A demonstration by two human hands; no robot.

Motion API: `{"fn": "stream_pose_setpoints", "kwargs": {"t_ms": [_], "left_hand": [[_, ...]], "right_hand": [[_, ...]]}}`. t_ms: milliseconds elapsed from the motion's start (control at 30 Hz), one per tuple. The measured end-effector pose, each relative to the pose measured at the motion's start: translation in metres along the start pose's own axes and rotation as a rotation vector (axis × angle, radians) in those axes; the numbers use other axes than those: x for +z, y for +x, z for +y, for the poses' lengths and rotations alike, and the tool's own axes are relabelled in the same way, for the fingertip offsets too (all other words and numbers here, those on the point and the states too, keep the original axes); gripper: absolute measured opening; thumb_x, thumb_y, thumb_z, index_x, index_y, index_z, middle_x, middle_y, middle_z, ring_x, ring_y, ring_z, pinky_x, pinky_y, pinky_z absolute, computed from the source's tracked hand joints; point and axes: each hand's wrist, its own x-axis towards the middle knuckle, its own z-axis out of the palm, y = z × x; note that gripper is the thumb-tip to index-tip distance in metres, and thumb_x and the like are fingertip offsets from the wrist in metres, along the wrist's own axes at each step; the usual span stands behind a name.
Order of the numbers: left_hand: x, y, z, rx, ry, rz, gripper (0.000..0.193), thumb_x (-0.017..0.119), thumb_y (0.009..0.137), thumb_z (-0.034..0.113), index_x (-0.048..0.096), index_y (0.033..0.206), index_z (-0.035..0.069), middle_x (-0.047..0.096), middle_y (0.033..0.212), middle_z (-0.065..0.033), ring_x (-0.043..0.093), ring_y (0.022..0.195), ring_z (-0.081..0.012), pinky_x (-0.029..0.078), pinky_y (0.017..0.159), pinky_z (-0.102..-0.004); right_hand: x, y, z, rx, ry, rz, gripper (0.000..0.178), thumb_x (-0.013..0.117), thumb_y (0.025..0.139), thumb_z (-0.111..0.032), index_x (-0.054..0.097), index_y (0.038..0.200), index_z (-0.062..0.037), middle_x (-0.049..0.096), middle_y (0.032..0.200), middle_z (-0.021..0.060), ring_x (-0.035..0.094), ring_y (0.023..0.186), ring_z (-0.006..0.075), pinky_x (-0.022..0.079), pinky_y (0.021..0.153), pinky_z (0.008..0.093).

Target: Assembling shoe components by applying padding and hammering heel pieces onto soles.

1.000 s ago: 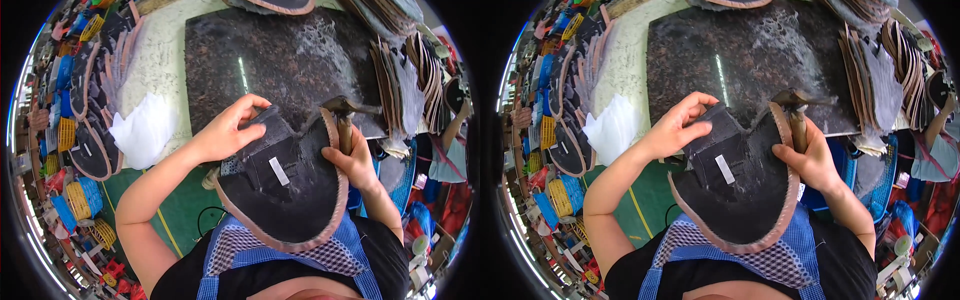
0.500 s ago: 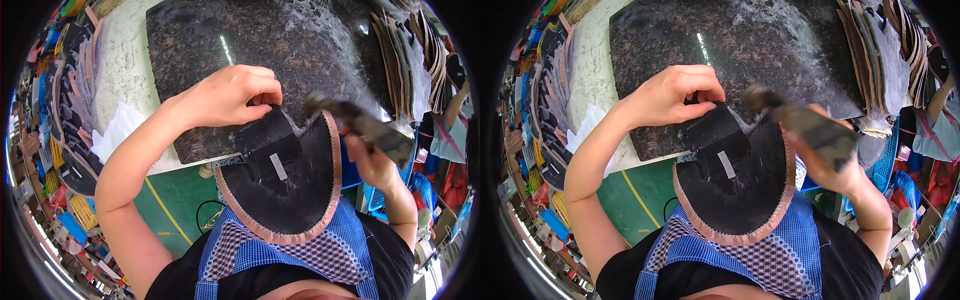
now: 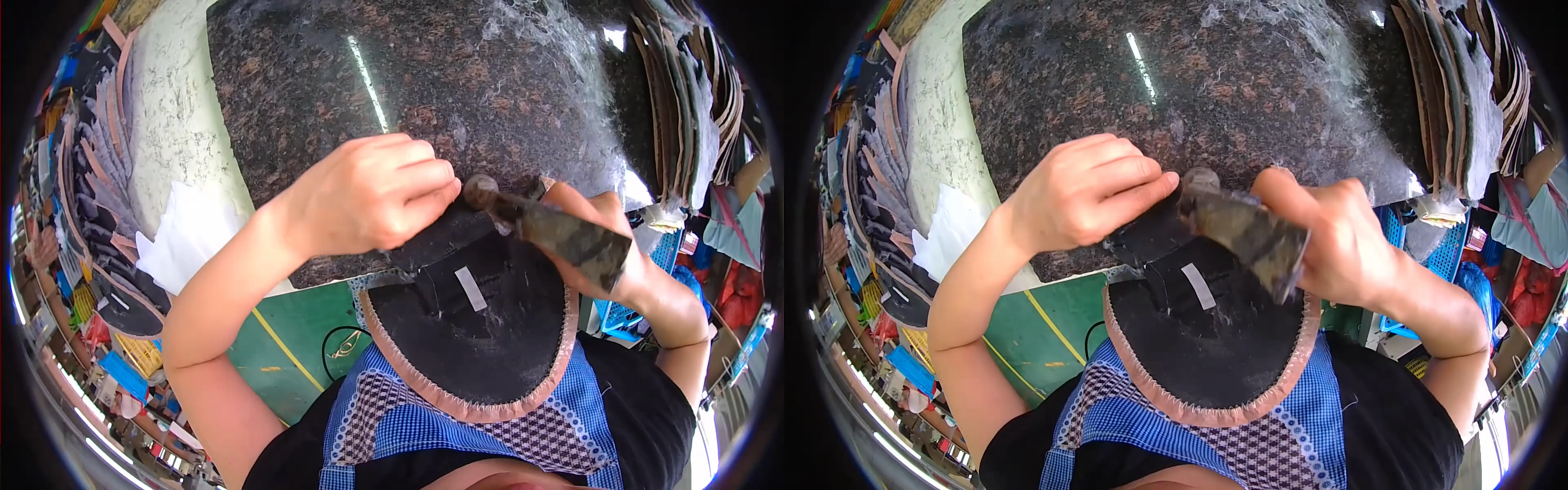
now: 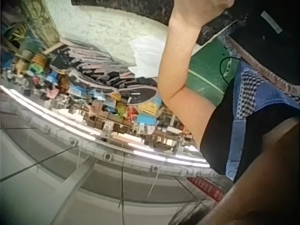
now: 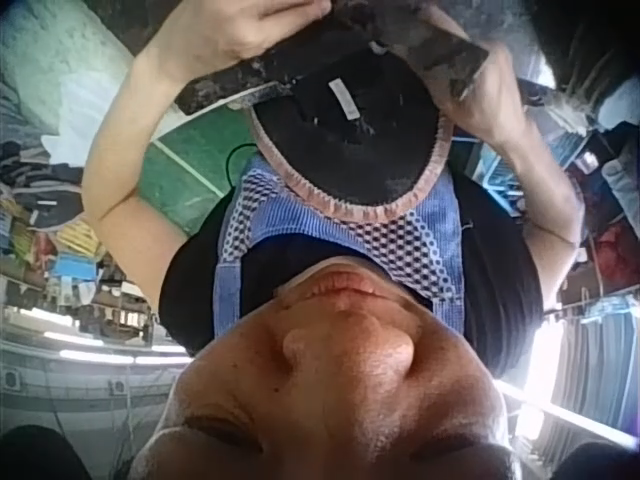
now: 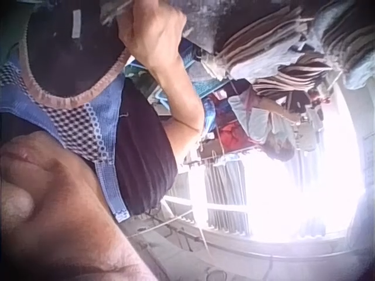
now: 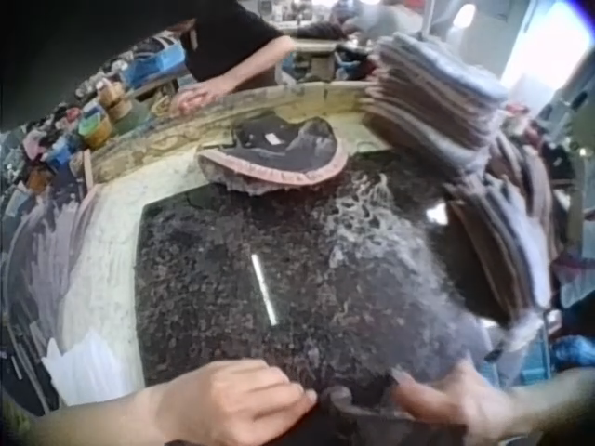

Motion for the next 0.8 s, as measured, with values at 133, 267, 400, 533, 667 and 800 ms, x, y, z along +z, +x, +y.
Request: {"fn": "stream_pose_setpoints", "kwargs": {"t_ms": [133, 267, 400, 533, 667, 800], "left_hand": [[0.004, -0.005, 0.003, -0.158, -0.059, 0.043, 0.025, 0.081, 0.074, 0.005, 0.074, 0.097, 0.001, 0.064, 0.084, -0.0045, 0.062, 0.072, -0.0208, 0.051, 0.061, -0.0334], [0.003, -0.004, 0.003, -0.315, -0.240, 0.085, 0.023, 0.084, 0.070, 0.003, 0.075, 0.092, 0.001, 0.063, 0.081, -0.0042, 0.060, 0.070, -0.0208, 0.049, 0.060, -0.0329], [0.005, -0.004, 0.015, -0.345, -0.142, 0.093, 0.024, 0.083, 0.067, 0.000, 0.075, 0.089, 0.001, 0.063, 0.081, -0.0043, 0.062, 0.071, -0.0214, 0.050, 0.059, -0.0324], [0.009, -0.001, 0.032, -0.314, 0.022, 0.116, 0.026, 0.081, 0.064, -0.001, 0.074, 0.088, -0.002, 0.062, 0.081, -0.0060, 0.063, 0.071, -0.0232, 0.052, 0.060, -0.0331], [0.007, -0.004, 0.028, -0.332, 0.043, 0.117, 0.026, 0.084, 0.064, 0.000, 0.074, 0.088, -0.001, 0.063, 0.083, -0.0061, 0.064, 0.074, -0.0237, 0.052, 0.061, -0.0338], [0.009, -0.006, 0.027, -0.429, -0.111, 0.152, 0.027, 0.085, 0.066, 0.001, 0.074, 0.091, 0.002, 0.065, 0.085, -0.0049, 0.065, 0.076, -0.0241, 0.054, 0.064, -0.0334]], "right_hand": [[0.012, -0.001, 0.009, -0.086, 0.076, 0.064, 0.025, 0.074, 0.081, -0.013, 0.059, 0.097, -0.0005, 0.058, 0.075, 0.0170, 0.061, 0.054, 0.0370, 0.047, 0.049, 0.0435], [-0.001, 0.003, 0.011, 0.042, 0.230, -0.036, 0.025, 0.073, 0.080, -0.006, 0.058, 0.099, -0.0019, 0.056, 0.070, 0.0125, 0.061, 0.053, 0.0333, 0.046, 0.050, 0.0385], [-0.009, 0.014, 0.002, -0.067, 0.146, 0.176, 0.022, 0.075, 0.082, -0.010, 0.057, 0.095, -0.0072, 0.056, 0.059, 0.0070, 0.062, 0.049, 0.0267, 0.047, 0.047, 0.0380], [-0.008, 0.020, 0.010, -0.152, 0.049, 0.011, 0.028, 0.077, 0.078, -0.014, 0.057, 0.095, -0.0046, 0.054, 0.056, 0.0056, 0.061, 0.047, 0.0288, 0.047, 0.045, 0.0390], [0.002, 0.017, 0.019, -0.203, 0.210, 0.097, 0.026, 0.075, 0.082, -0.018, 0.057, 0.095, -0.0032, 0.052, 0.058, 0.0100, 0.060, 0.050, 0.0329, 0.046, 0.047, 0.0419], [-0.005, 0.016, 0.013, -0.088, 0.244, 0.010, 0.022, 0.073, 0.086, -0.018, 0.059, 0.097, -0.0043, 0.056, 0.062, 0.0106, 0.061, 0.053, 0.0322, 0.046, 0.048, 0.0407]]}}
